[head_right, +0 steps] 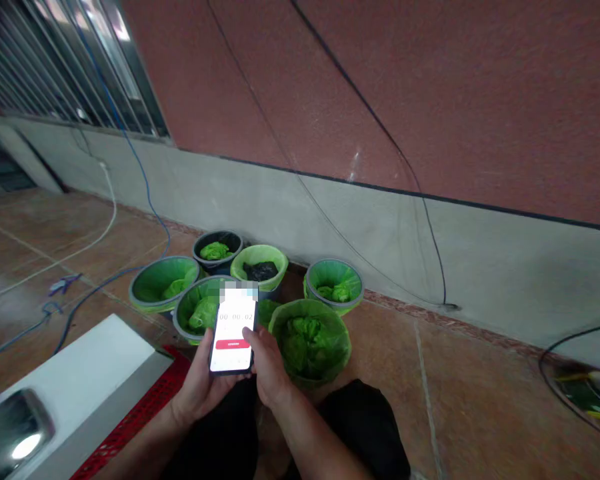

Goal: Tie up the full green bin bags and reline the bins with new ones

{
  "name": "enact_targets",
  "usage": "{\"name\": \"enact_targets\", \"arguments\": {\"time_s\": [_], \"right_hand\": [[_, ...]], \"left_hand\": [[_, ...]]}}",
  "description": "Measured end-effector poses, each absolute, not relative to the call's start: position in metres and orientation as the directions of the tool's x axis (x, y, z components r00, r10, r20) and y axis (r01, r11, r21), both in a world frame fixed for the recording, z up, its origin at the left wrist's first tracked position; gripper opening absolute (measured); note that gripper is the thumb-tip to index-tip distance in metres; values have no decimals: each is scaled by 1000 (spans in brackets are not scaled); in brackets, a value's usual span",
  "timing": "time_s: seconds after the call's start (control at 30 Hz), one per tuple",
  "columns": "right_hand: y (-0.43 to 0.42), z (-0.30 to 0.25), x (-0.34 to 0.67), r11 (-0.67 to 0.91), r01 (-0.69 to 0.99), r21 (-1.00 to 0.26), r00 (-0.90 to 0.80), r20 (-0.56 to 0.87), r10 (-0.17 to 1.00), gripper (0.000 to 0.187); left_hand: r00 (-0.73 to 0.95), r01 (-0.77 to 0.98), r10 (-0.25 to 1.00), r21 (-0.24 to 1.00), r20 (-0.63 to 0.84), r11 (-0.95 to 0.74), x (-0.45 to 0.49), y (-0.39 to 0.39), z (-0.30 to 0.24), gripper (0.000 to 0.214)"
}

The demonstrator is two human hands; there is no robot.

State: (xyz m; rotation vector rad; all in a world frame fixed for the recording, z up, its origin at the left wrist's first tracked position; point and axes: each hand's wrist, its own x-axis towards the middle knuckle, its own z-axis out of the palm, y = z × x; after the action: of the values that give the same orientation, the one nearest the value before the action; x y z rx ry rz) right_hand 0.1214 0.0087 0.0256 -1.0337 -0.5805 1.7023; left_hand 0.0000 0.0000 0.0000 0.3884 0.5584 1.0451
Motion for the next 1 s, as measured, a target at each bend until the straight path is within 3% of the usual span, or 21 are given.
{"name": "enact_targets", "arguments": {"time_s": [0.57, 1.0], "right_hand": [[11, 31, 123, -371, -530, -762, -158, -341, 927, 44], [12, 25, 120, -379, -501, -778, -120, -371, 921, 55]], "left_hand": [[359, -662, 898, 608, -256, 438, 2, -2, 8, 52], [364, -694, 904, 582, -226, 424, 2, -2, 5, 55]]}}
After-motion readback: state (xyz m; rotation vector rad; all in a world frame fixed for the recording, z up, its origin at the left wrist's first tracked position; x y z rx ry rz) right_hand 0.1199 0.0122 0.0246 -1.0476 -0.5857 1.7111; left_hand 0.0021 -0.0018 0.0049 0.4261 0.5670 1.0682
